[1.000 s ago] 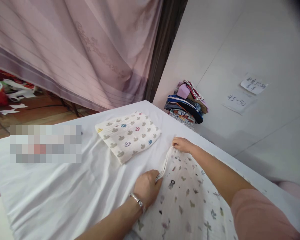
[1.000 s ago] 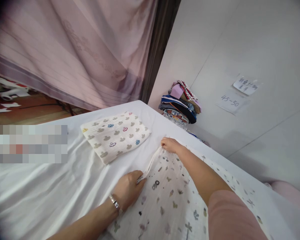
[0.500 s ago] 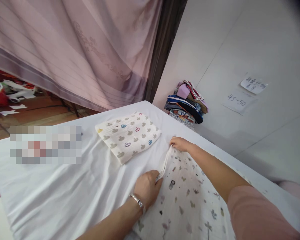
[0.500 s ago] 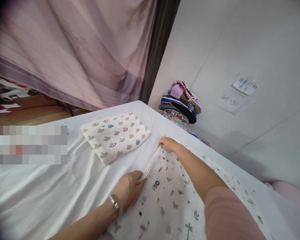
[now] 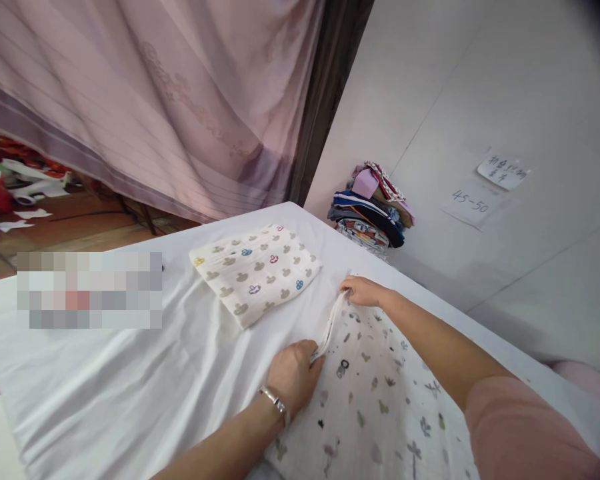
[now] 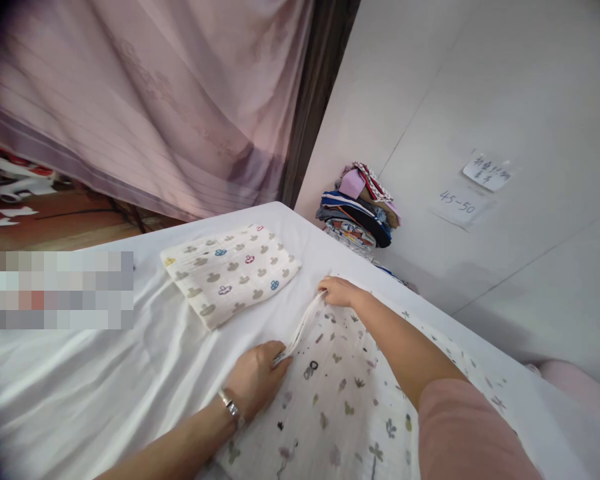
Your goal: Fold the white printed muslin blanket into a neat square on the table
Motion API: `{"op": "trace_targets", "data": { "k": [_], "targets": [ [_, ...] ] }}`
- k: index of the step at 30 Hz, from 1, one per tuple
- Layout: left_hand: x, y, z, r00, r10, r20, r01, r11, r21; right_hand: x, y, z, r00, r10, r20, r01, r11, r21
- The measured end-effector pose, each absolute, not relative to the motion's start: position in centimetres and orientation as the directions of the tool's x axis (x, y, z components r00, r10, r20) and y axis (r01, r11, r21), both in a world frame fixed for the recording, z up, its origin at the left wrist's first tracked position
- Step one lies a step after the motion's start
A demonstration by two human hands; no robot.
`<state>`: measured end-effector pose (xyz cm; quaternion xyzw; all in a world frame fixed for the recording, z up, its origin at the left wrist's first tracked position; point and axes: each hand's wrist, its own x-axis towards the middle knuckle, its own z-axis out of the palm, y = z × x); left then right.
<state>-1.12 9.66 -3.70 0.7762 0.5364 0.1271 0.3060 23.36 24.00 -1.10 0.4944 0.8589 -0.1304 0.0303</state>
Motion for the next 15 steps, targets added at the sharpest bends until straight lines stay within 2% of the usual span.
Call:
{"op": "trace_targets", "data": {
  "k": [10,15],
  "targets": [
    [-1.0,9.6,-4.1,0.381,0.921,-0.084,0.752,-0.255,0.607,24.0,23.8,-0.4,-0.544,0.808,-0.226,0.828,0.475,-0.298],
    [-1.0,9.6,-4.1,0.373,0.925,-0.069,0.754,-0.259,0.604,23.9,23.5,0.0,-0.516,0.819,-0.249,0.844,0.436,-0.312]
  ]
}}
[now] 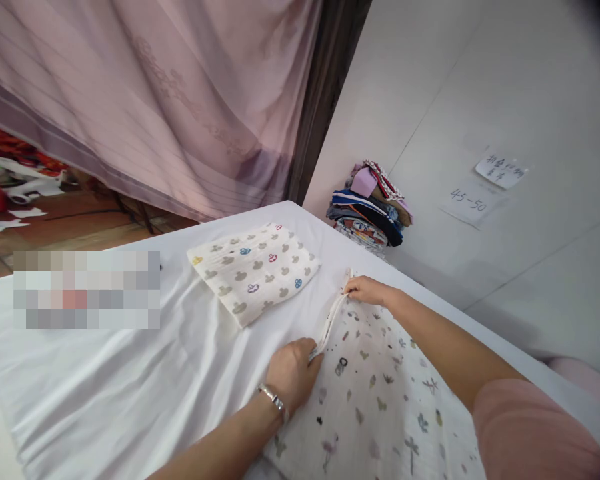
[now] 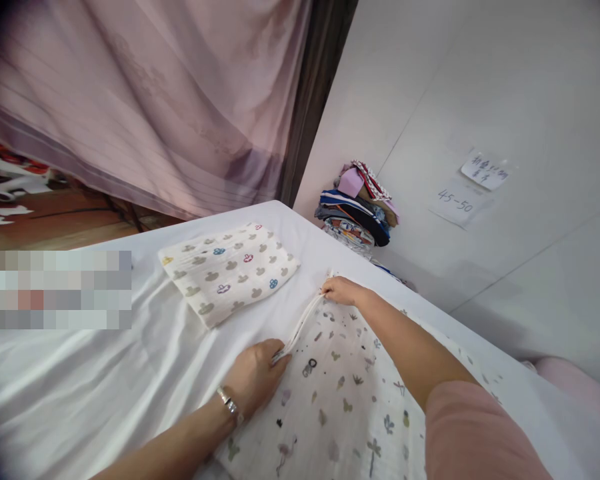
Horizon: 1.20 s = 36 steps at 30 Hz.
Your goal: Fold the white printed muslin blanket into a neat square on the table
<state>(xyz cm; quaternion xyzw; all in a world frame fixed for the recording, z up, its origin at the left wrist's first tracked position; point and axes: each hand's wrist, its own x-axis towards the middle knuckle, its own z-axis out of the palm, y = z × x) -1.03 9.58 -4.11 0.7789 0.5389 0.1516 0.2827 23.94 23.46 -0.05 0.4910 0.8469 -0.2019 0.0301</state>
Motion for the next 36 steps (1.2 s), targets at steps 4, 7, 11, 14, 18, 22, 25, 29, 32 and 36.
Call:
{"op": "trace_targets", "data": {
  "k": [4,7,11,14,18,22,25,29,32,36],
  "targets": [
    [-1.1,9.6,-3.8,0.369,0.926,-0.083,0.753,-0.246,0.61,23.5,23.3,0.1,-0.49,0.824,-0.284,0.861,0.407,-0.303],
    [-1.1,9.6,-3.7,0.367,0.924,-0.106,0.761,-0.233,0.605,23.4,23.3,0.3,-0.45,0.829,-0.333,0.887,0.37,-0.278],
    [-1.0,9.6,-3.9,0.377,0.919,-0.117,0.766,-0.238,0.597,23.8,23.6,0.9,-0.324,0.831,-0.453,0.945,0.262,-0.195],
    [-1.0,9.6,-4.0,0.372,0.921,-0.11,0.768,-0.239,0.594,23.6,24.0,0.9,-0.245,0.817,-0.522,0.969,0.212,-0.124],
    [-1.0,9.7,-4.0,0.377,0.918,-0.124,0.769,-0.236,0.594,22.2,24.5,0.4,-0.215,0.835,-0.506,0.975,0.209,-0.07],
    [-1.0,9.7,-4.0,0.382,0.916,-0.121,0.769,-0.242,0.592,21.3,24.7,0.1,-0.203,0.858,-0.472,0.977,0.207,-0.044],
    [-1.0,9.7,-4.0,0.377,0.919,-0.111,0.768,-0.244,0.592,21.2,24.7,0.2,-0.209,0.859,-0.468,0.976,0.21,-0.051],
    [-1.0,9.7,-3.9,0.385,0.914,-0.128,0.767,-0.24,0.595,21.7,24.7,0.2,-0.22,0.845,-0.488,0.975,0.2,-0.092],
    [-1.0,9.7,-4.0,0.386,0.914,-0.122,0.764,-0.243,0.597,22.1,24.6,0.0,-0.219,0.828,-0.516,0.976,0.181,-0.125],
    [-1.0,9.7,-4.1,0.385,0.915,-0.121,0.764,-0.242,0.599,22.1,24.7,-0.1,-0.226,0.828,-0.512,0.974,0.181,-0.138]
  ]
}}
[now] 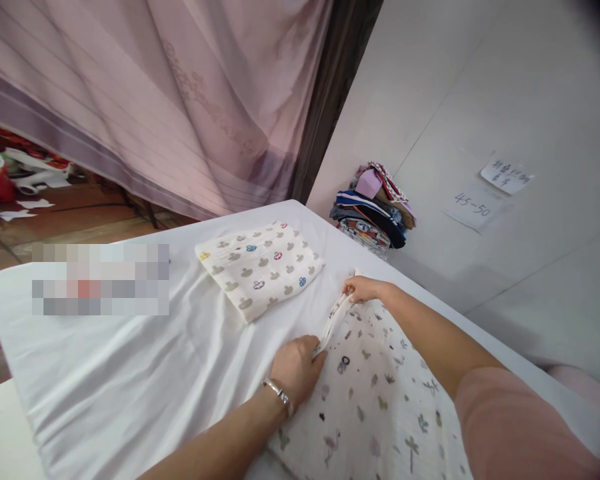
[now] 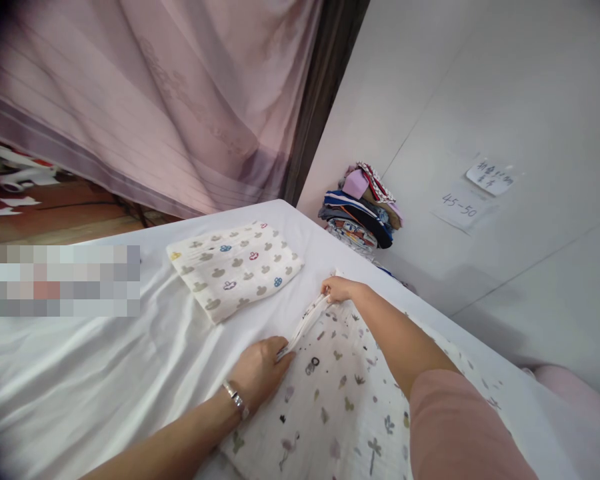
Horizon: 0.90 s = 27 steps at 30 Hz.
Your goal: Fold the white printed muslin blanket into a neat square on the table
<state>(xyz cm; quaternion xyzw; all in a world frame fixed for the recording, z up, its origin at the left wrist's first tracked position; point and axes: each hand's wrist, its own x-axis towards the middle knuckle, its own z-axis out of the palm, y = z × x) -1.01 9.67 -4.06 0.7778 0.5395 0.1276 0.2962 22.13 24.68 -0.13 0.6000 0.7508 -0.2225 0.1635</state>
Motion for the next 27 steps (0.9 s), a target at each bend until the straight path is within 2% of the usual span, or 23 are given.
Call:
{"op": "trace_targets", "data": {
  "k": [10,18,27],
  "targets": [
    [-1.1,9.6,-3.9,0.385,0.915,-0.122,0.765,-0.243,0.596,22.3,23.5,0.2,-0.307,0.871,-0.384,0.952,0.275,-0.136],
    [-1.1,9.7,-3.9,0.392,0.91,-0.134,0.767,-0.243,0.595,23.4,23.1,-0.4,-0.363,0.85,-0.382,0.932,0.328,-0.154],
    [-1.0,9.7,-4.1,0.388,0.916,-0.102,0.762,-0.257,0.594,23.3,22.7,0.9,-0.439,0.838,-0.324,0.897,0.431,-0.099]
  ]
}}
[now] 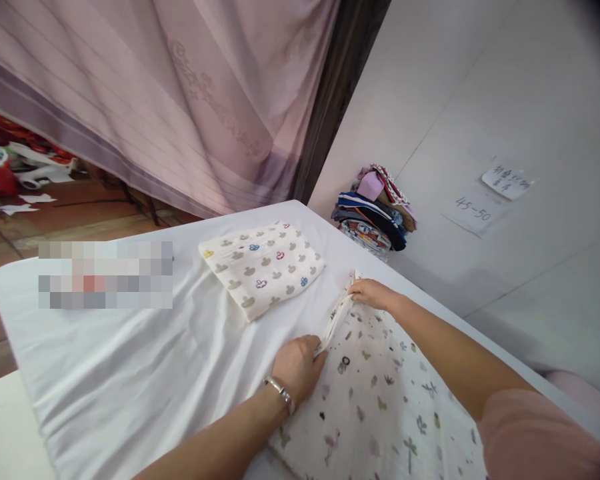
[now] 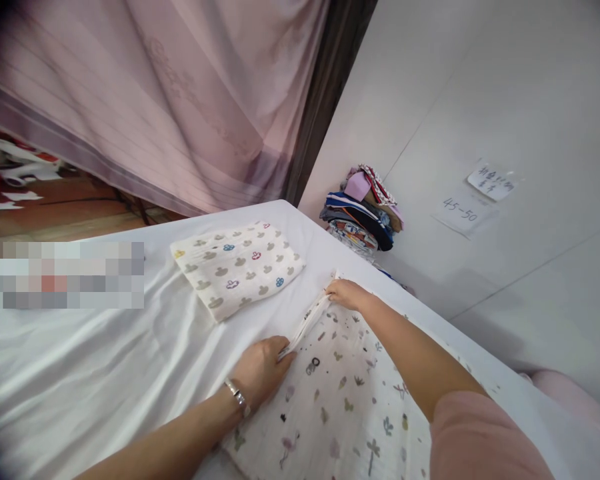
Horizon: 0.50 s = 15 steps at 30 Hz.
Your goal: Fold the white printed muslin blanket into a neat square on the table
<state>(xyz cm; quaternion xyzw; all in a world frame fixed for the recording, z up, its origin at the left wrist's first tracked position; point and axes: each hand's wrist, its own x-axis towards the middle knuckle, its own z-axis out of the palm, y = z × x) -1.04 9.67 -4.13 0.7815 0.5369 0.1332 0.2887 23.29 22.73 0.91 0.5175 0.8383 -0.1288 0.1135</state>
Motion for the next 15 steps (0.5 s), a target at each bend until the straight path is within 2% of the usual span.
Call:
{"op": "trace_targets", "data": {
  "k": [7,15],
  "targets": [
    [-1.0,9.6,-4.2,0.389,0.917,-0.087,0.752,-0.261,0.605,23.9,21.9,1.3,-0.449,0.854,-0.262,0.89,0.454,-0.047],
    [-1.2,9.8,-3.9,0.372,0.922,-0.106,0.745,-0.228,0.627,23.0,23.3,-0.9,-0.498,0.819,-0.286,0.866,0.485,-0.12]
  ]
}}
